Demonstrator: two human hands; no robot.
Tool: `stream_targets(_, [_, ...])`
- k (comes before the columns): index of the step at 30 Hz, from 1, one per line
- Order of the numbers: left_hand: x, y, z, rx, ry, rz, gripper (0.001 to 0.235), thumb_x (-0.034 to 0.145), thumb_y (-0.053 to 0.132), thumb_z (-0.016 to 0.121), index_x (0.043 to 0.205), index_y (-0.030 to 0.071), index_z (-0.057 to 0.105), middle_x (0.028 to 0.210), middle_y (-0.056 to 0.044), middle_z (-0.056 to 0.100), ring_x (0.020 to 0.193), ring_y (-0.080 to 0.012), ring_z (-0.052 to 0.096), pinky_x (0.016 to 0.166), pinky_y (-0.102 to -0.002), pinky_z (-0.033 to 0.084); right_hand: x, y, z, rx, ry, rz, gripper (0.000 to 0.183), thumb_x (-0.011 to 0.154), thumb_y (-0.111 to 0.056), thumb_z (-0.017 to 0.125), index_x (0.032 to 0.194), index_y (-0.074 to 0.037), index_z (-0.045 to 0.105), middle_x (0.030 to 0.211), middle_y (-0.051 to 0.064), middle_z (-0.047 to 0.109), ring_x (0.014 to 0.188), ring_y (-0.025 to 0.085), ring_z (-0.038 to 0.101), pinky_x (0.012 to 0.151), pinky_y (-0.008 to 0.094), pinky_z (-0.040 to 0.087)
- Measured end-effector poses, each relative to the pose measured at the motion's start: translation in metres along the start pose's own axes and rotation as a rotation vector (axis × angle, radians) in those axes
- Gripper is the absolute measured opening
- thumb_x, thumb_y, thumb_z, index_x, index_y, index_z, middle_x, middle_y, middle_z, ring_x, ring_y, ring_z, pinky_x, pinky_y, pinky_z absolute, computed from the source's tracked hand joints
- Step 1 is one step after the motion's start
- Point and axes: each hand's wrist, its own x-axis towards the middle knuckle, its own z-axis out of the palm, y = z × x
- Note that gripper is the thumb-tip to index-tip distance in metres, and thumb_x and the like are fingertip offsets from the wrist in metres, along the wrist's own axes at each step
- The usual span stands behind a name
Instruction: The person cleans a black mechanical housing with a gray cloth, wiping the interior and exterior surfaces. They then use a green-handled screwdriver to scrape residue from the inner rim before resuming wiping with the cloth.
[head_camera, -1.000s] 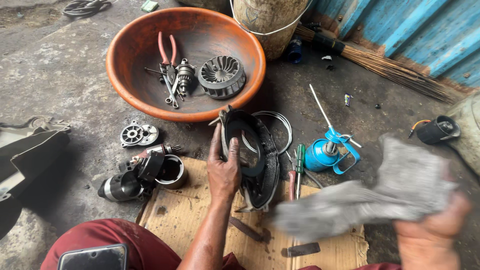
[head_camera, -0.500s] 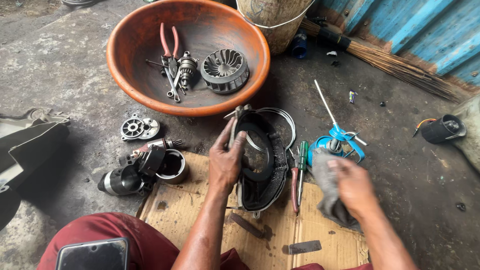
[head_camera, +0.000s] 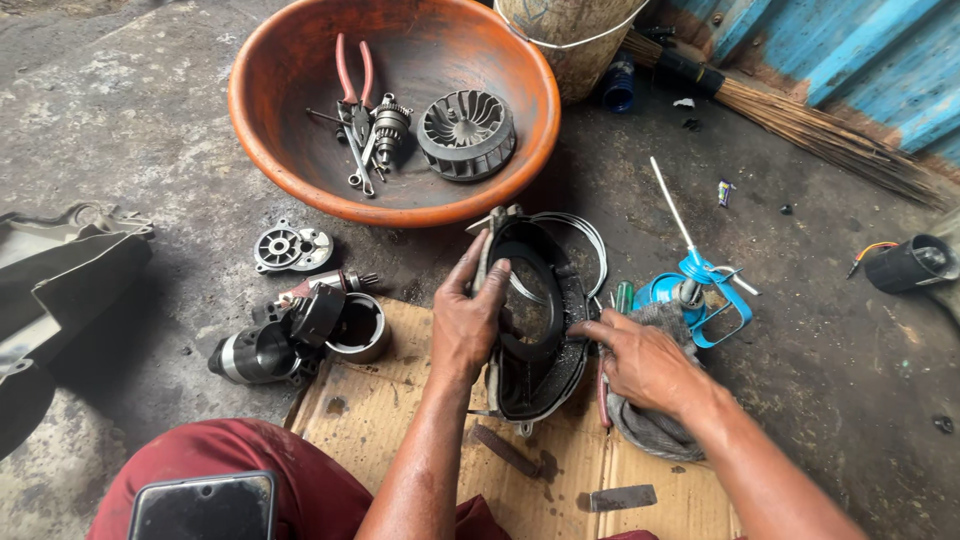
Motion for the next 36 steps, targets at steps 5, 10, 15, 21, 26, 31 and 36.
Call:
stream_targets(5, [-0.002,0.002,0.003,0.004,-0.020,-0.099,0.056,0.094,0.027,0.072,0.148,0.018,0.061,0.119,-0.016,0.076,0.099,-0.0149,0.066,0.090,-0.034,0.053,0.015,0.002,-0.019,-0.175,-0.187,-0.064,0.067,0.078,0.000,0.058,0.139,-0.029,0.059,0.110,0.008,0.065,0.097,0.033,0.067,0.086,0.046,0.054])
stream_targets(10, [-0.004,0.008,0.002,0.063,-0.042,0.019,0.052,0.094,0.026,0.071,0.144,0.019,0.060,0.126,-0.009,0.075,0.109,-0.0120,0.069,0.095,-0.030,0.053,0.021,0.003,-0.032,-0.326,-0.144,-0.327,0.061,0.076,0.000,0.058,0.130,-0.028,0.067,0.111,0.011,0.065,0.094,0.037,0.068,0.078,0.048,0.056])
stream_targets(15, [-0.011,0.017,0.004,0.114,-0.036,-0.240,0.055,0.090,0.029,0.068,0.145,0.030,0.059,0.120,-0.009,0.077,0.099,-0.0175,0.073,0.089,-0.034,0.058,0.027,0.014,-0.033,-0.399,-0.126,-0.376,0.048,0.087,-0.004,0.056,0.127,-0.026,0.069,0.111,0.014,0.064,0.092,0.036,0.070,0.080,0.047,0.056])
stream_targets(21, [-0.006,0.011,-0.001,0.109,-0.039,0.068,0.053,0.094,0.026,0.069,0.146,0.018,0.058,0.128,-0.009,0.073,0.115,-0.0129,0.067,0.101,-0.031,0.051,0.011,0.057,-0.036,0.208,-0.182,-0.107,0.039,0.082,0.005,0.063,0.117,-0.010,0.069,0.104,0.012,0.060,0.099,0.035,0.062,0.083,0.046,0.054])
stream_targets(26, [-0.004,0.007,0.002,0.073,-0.016,-0.093,0.054,0.091,0.026,0.069,0.144,0.020,0.060,0.118,-0.007,0.078,0.099,-0.0141,0.070,0.090,-0.030,0.055,-0.049,0.060,-0.012,1.984,-0.115,-0.135,0.058,0.090,0.008,0.063,0.145,-0.007,0.051,0.115,0.008,0.056,0.103,0.022,0.062,0.085,0.037,0.054])
stream_targets(31, [-0.006,0.005,0.008,0.014,-0.024,-0.023,0.053,0.093,0.024,0.069,0.145,0.018,0.060,0.117,-0.008,0.077,0.097,-0.0125,0.067,0.087,-0.029,0.055,-0.074,0.047,0.008,2.184,0.119,-0.144,0.048,0.090,0.003,0.063,0.137,-0.001,0.051,0.113,0.007,0.054,0.113,0.023,0.063,0.106,0.040,0.050])
stream_targets(36, [-0.005,-0.002,0.009,0.115,-0.013,-0.009,0.052,0.093,0.023,0.069,0.144,0.017,0.060,0.121,-0.005,0.077,0.102,-0.0103,0.069,0.091,-0.027,0.053,-0.075,0.040,-0.004,2.177,0.141,-0.105,0.041,0.092,-0.006,0.061,0.131,0.000,0.054,0.109,0.007,0.057,0.123,0.036,0.063,0.108,0.046,0.050])
